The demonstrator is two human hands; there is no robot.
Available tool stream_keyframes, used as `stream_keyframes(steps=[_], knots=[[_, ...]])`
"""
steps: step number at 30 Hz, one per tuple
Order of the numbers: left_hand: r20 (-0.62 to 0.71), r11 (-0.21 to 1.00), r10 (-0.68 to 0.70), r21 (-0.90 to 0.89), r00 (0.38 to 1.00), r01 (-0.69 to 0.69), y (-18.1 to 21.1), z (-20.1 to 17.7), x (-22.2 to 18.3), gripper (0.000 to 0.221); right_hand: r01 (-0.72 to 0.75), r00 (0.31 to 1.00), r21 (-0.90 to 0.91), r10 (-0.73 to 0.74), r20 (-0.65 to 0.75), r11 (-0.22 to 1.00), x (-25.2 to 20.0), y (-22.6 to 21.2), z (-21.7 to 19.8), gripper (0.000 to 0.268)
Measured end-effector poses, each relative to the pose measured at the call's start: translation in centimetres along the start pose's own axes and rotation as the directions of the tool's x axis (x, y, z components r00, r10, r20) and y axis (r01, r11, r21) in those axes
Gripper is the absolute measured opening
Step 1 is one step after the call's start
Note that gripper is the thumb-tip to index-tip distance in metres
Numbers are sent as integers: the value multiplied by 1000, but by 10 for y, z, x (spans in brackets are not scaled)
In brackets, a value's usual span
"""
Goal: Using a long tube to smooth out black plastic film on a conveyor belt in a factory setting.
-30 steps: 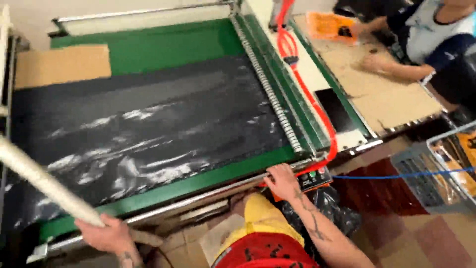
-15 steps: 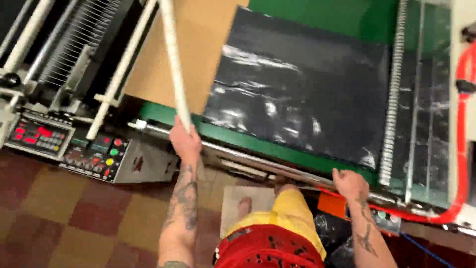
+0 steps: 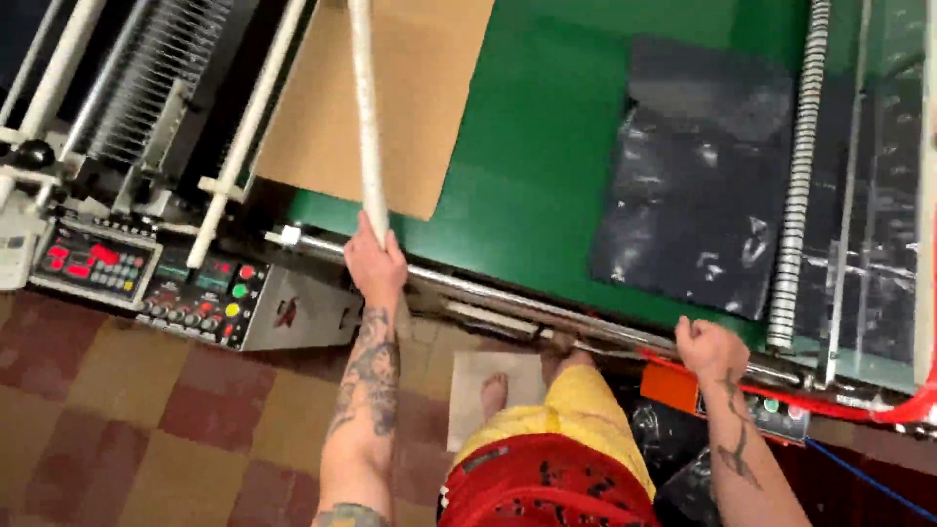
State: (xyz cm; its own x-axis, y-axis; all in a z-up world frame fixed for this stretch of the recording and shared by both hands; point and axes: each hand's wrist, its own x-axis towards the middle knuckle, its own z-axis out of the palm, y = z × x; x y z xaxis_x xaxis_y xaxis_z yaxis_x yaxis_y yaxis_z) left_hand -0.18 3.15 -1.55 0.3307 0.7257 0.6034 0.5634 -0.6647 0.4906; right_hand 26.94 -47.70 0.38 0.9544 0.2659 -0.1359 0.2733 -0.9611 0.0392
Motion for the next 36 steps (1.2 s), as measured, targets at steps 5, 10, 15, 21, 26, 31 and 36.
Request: stream_keyframes(steps=[5, 10, 15, 21, 26, 31, 36], knots=[[-10, 999, -17, -34, 1000, 17, 2, 3, -3, 58, -5, 996, 53, 0, 85, 999, -17, -12, -23, 58], [-100, 990, -115, -97, 988, 105, 12, -1, -10, 55, 197, 980, 24, -196, -42, 980, -32, 1, -10, 53], [-127, 953, -245, -214, 961, 214, 13, 3, -11, 59, 214, 965, 60, -221, 139, 975, -39, -12, -45, 63], [-110, 930, -352, -151, 929, 335, 11, 13, -6, 64, 97, 935, 78, -118, 334, 992, -55, -43, -105, 73], [-25, 978, -193, 69, 981, 194, 22, -1, -4, 62, 51, 942, 19, -55, 332, 999, -28, -39, -80, 79], [140, 976, 126, 160, 982, -148, 121, -8, -29, 59, 16, 966, -14, -11, 259, 1000, -15, -31, -63, 73], [434, 965, 263, -104, 862, -242, 282, 19, -67, 53, 62, 985, 22, -64, 163, 998, -8, -24, -48, 65]])
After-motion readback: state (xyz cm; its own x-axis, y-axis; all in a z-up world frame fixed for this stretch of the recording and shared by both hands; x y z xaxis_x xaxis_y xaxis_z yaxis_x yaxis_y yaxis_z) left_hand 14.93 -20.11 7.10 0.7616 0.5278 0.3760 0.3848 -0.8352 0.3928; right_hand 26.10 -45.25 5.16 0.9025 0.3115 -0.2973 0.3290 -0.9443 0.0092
